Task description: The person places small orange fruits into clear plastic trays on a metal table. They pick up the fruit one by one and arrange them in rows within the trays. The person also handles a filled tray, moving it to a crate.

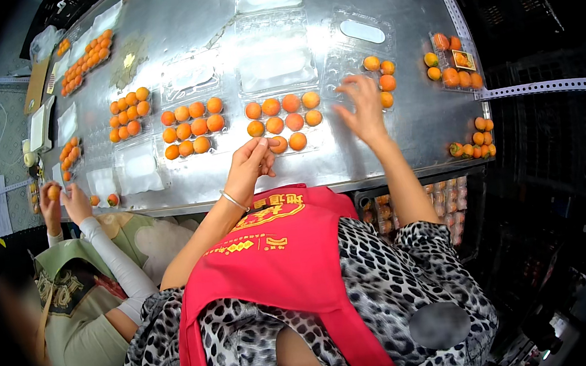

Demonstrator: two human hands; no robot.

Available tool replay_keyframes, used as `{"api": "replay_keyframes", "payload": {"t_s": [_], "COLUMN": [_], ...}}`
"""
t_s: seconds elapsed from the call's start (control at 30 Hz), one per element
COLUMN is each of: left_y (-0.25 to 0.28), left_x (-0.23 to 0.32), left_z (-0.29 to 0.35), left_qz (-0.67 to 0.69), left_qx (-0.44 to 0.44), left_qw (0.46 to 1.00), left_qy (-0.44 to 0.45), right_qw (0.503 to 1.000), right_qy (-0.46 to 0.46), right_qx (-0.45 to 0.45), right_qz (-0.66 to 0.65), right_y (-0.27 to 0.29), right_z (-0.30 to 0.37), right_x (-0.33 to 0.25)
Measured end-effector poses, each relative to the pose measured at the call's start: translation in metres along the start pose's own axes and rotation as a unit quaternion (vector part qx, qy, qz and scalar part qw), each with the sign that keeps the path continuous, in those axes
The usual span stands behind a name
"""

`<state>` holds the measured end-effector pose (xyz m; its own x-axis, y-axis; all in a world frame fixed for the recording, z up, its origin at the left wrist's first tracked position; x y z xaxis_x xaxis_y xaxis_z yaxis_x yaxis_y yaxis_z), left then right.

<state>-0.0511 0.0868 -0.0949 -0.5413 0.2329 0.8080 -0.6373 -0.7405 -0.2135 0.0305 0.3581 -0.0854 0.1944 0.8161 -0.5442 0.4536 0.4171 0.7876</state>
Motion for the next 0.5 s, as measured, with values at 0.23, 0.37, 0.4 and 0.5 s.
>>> {"api": "replay_keyframes", "payload": {"t_s": [0.23,0.37,0.4,0.5], "left_y": [-0.010,-0.012,-0.013,-0.018], "left_x": [0.000,-0.001,0.002,0.009], "left_z": [0.001,0.002,0.002,0.003], "left_qz": [-0.011,0.001,-0.005,-0.014], "left_qx": [-0.017,-0.018,-0.021,-0.031], "left_qw": [1.000,1.000,1.000,0.999], "left_qy": [0.002,-0.009,-0.016,-0.033], "right_qw": [0.999,0.999,0.999,0.999], "right_qy": [0.015,0.025,0.031,0.044], "right_qx": [-0.032,-0.021,-0.004,0.028], "right_qz": [0.008,0.011,0.010,0.015], "right_y": [-0.026,-0.031,-0.028,-0.022], "right_z": [0.018,0.019,0.020,0.023], "right_x": [-0.058,-0.051,-0.052,-0.055]}}
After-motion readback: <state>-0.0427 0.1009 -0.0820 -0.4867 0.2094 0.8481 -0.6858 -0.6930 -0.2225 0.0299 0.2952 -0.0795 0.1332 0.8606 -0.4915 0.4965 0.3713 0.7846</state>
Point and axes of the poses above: each hand's wrist, its own z-axis away from the middle knuckle, its own y-axis out of the back of the hand, x = y × z, the point moved 10 cm from there along -z, towards the middle knuckle, and after that the axes turned 2 degrees about x, right-handed, at the moved point
